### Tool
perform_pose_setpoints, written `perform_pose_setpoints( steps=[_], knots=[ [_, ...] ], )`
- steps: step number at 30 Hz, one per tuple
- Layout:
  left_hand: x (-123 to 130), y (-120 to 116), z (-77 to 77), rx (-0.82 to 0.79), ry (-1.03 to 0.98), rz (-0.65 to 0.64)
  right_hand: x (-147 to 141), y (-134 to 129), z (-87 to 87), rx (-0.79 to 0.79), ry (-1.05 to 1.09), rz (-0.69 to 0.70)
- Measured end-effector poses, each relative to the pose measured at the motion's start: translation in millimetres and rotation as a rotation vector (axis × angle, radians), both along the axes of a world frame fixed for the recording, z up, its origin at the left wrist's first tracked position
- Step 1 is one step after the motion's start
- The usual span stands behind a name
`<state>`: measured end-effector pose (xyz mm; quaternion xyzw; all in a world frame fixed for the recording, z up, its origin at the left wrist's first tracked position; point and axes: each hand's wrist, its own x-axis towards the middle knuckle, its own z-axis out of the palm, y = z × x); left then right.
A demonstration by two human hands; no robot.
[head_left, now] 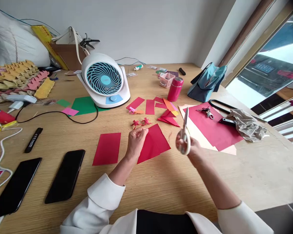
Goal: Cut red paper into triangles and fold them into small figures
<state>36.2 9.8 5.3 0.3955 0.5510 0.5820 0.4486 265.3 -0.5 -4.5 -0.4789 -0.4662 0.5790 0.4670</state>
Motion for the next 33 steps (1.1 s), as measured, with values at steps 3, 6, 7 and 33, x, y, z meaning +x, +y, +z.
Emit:
perform_pose_setpoints(
  steps=[3, 6, 7, 33],
  knots=[
    [2.3, -6.4, 9.7, 0.112, 0.014, 0.062, -38.6, -8.6, -1.9, 0.004, 0.075, 0.085],
    [5.6, -10.2, 11.8, 0.189, 0.031, 0.114, -56.9, -23.1, -11.8, -0.030, 0.030, 0.004],
    [7.2, -10.8, 10.7, 0.182, 0.028, 0.124, -60.6, -27.8, -14.3, -0.041, 0.022, -0.014],
    [22.8, -11.9, -2.9, -0.128, -0.207, -0.358, -52.8, -29.9, -23.0, -0.014, -0.001, -0.291]
  ],
)
